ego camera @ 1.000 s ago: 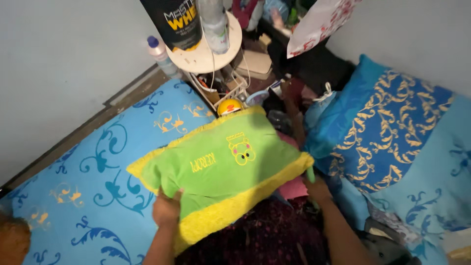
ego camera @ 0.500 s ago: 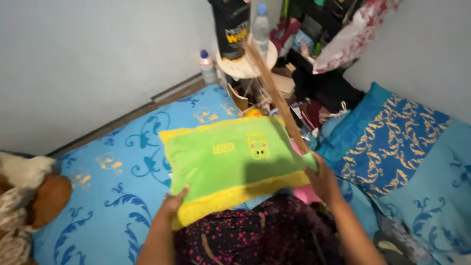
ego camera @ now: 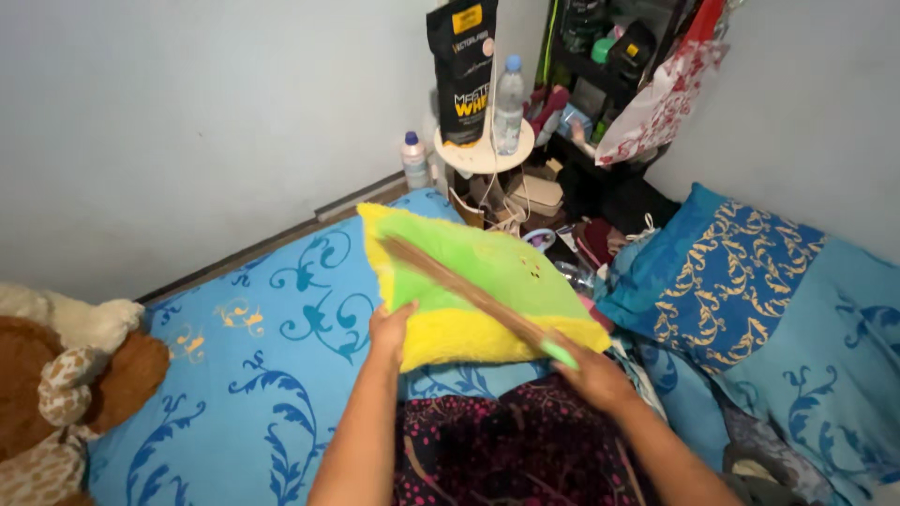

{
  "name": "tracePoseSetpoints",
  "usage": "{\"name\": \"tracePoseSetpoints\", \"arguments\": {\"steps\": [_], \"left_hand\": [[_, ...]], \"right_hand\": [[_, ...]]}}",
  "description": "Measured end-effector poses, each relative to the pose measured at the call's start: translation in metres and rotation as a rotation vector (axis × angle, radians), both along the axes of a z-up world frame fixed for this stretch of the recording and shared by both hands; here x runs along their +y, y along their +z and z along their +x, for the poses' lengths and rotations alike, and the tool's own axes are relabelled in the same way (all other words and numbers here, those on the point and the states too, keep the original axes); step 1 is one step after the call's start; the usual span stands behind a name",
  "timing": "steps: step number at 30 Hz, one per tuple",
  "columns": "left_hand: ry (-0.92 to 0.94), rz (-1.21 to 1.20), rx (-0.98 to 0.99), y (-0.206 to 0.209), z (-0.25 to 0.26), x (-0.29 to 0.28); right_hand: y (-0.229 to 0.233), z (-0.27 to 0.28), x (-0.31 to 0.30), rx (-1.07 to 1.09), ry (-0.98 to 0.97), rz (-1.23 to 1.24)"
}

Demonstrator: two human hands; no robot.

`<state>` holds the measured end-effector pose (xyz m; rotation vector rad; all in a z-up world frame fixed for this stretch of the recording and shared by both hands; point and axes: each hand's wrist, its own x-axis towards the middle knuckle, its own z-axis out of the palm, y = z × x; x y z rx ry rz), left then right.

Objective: The person brushes several stuffed animals with a small hand broom, adjusts their hats, and arranges them on the bed.

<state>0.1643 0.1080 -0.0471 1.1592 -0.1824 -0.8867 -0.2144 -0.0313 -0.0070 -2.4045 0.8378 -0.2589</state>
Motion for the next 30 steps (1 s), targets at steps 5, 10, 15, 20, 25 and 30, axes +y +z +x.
{"name": "tracePoseSetpoints", "arguments": {"steps": [5, 10, 15, 20, 25, 30], "left_hand": [[0.091, 0.097, 0.051, -0.028, -0.003, 0.007], [0.114, 0.104, 0.07, -0.014, -0.002, 0.016], [0.117, 0.063, 0.086, -0.032, 0.002, 0.009], [0.109, 0.154, -0.057, -0.06, -0.001, 0.005], [0.124, 0.115, 0.128, -0.049, -0.005, 0.015], [0.124, 0.052, 0.023, -0.047, -0.004, 0.005]], "right_hand": [[-0.011, -0.059, -0.019, 0.275, -0.505, 0.171], [0.045, -0.022, 0.005, -0.26, -0.541, 0.003], [-0.024, -0.028, 0.01, -0.546, -0.11, -0.249], [-0.044, -0.059, -0.019, 0.407, -0.351, -0.022], [0.038, -0.013, 0.005, -0.056, -0.474, 0.038], [0.064, 0.011, 0.038, -0.524, -0.27, 0.006]]}}
